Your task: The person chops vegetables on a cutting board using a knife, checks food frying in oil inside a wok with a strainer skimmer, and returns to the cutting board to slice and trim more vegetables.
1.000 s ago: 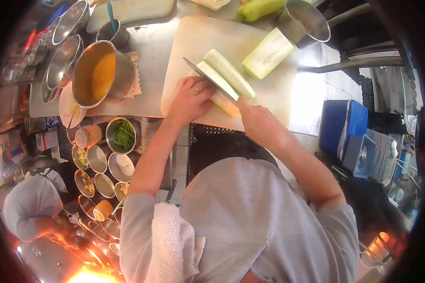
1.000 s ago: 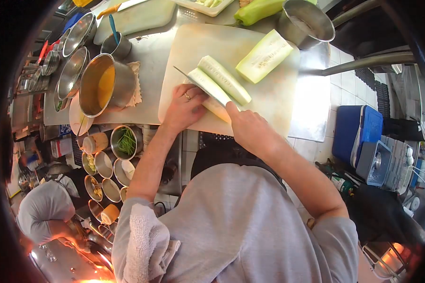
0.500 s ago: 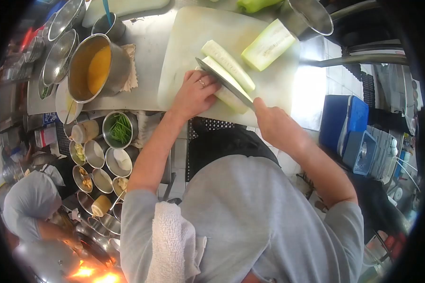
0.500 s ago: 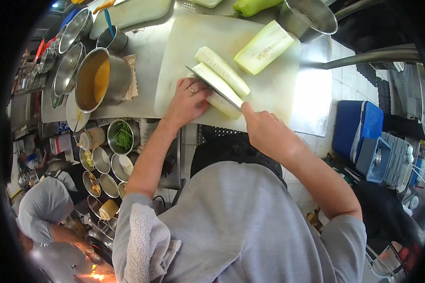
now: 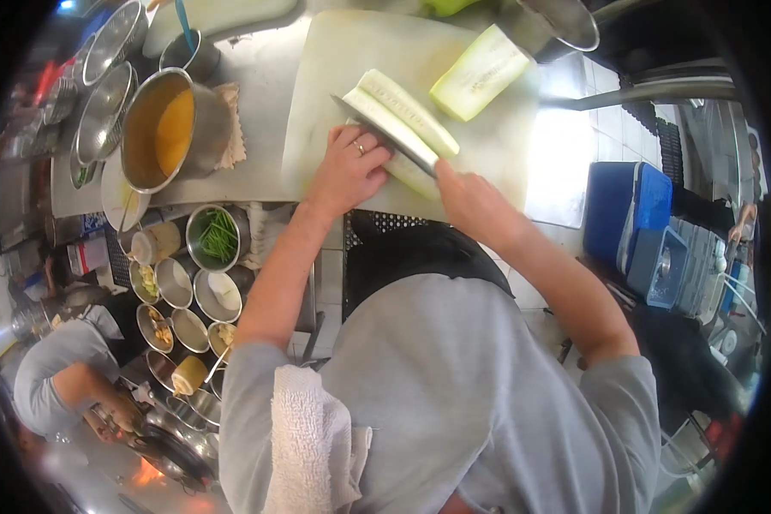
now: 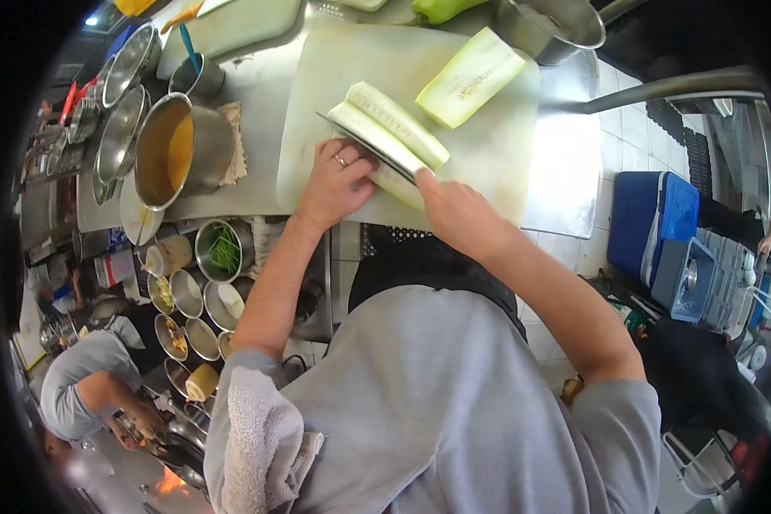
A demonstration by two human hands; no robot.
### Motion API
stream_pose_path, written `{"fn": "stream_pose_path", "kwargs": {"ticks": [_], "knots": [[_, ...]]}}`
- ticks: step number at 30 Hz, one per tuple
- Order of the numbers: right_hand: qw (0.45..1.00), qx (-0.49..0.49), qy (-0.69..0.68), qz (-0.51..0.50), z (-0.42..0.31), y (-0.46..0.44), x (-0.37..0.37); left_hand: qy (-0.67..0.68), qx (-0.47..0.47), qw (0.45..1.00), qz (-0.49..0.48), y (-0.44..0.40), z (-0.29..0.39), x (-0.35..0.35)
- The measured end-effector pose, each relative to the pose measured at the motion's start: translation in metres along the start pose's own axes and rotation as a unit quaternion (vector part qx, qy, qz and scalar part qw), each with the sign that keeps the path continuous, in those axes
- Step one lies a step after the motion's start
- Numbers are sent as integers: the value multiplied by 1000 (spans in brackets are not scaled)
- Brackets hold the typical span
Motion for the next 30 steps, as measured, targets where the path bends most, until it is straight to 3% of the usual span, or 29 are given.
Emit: {"fn": "stream_pose_path", "kwargs": {"ticks": [1, 4, 7, 9, 12, 15, 19, 23, 30], "knots": [[1000, 3, -5, 2, 9, 9, 3, -5, -1, 1000, 11, -3, -1, 1], [993, -106, -2, -49, 34, 54, 25, -27, 13, 999, 31, 1, -3, 9], [998, 25, -14, 64, 22, 42, 52, -52, 43, 998, 11, 11, -13, 17], [995, 5, -49, 88, 9, 44, 76, -70, 95, 993, -4, 14, -16, 23], [983, -26, -73, 169, 22, 61, 99, -80, 27, 991, -100, -15, -2, 23], [964, -109, -103, 218, 51, 93, 112, -95, -128, 962, -221, -66, 15, 8], [941, -184, -154, 239, 95, 148, 92, -64, -117, 940, -313, -83, -4, -30], [914, -259, -235, 204, 99, 189, 66, -130, -43, 941, -310, -89, -6, -21], [846, -280, -397, 220, 99, 184, 6, -232, 102, 946, -202, -87, -88, 24]]}}
Point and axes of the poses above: each hand's wrist, its own y-axis away from the middle knuckle, its own x-axis out of the back of the hand, z = x × y, the point moved 6 cm from there along -y, towards the middle knuckle, and after that the axes turned 6 degrees about z, right-handed, at the moved point
